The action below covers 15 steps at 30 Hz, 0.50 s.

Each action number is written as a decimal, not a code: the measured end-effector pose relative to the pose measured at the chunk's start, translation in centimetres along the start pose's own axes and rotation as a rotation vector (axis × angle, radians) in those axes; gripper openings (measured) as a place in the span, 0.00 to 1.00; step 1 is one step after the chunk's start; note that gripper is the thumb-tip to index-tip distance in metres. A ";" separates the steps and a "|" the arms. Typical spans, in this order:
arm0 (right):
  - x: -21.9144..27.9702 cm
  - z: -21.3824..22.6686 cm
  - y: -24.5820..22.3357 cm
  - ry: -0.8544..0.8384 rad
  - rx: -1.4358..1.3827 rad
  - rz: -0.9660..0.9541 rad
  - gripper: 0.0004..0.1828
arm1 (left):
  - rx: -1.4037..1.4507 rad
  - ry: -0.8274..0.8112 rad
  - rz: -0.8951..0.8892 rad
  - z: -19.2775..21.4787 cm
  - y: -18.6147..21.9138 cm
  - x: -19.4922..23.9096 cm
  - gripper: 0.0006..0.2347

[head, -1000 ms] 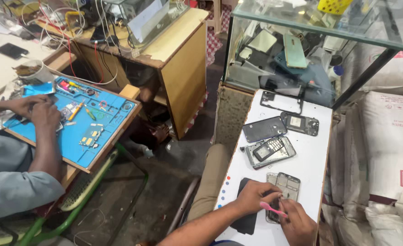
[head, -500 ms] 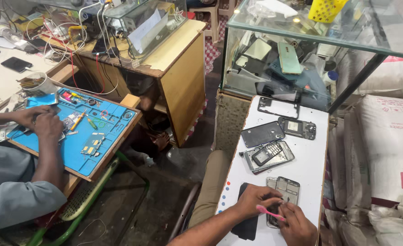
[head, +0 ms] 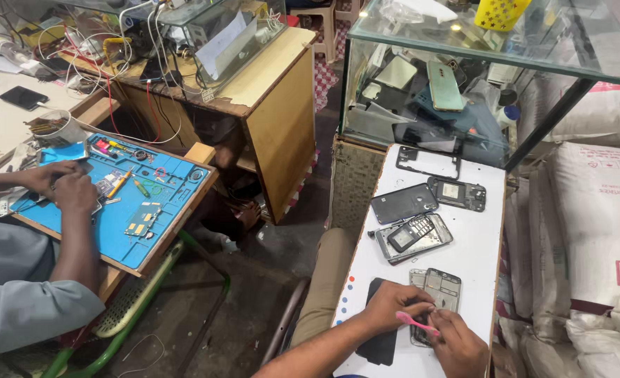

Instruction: The person uses a pink toothbrush to scrub the interior surfaces of a disassembled mobile phone chassis. The person then picks up a black phone back cover and scrubs its surface with the toothbrush before placing it back on the table.

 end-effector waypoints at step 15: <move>-1.6 2.1 -1.1 0.090 -0.114 -0.034 0.17 | 0.174 0.054 0.126 0.3 -0.6 -0.4 0.09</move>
Point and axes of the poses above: each hand's wrist, its own x-axis away from the middle knuckle, its own z-axis out of the back of the hand, y = z × x, the point moved 10 cm from there along -x, towards the middle knuckle, and after that the axes turned 8 degrees about z, right-handed, at the moved point
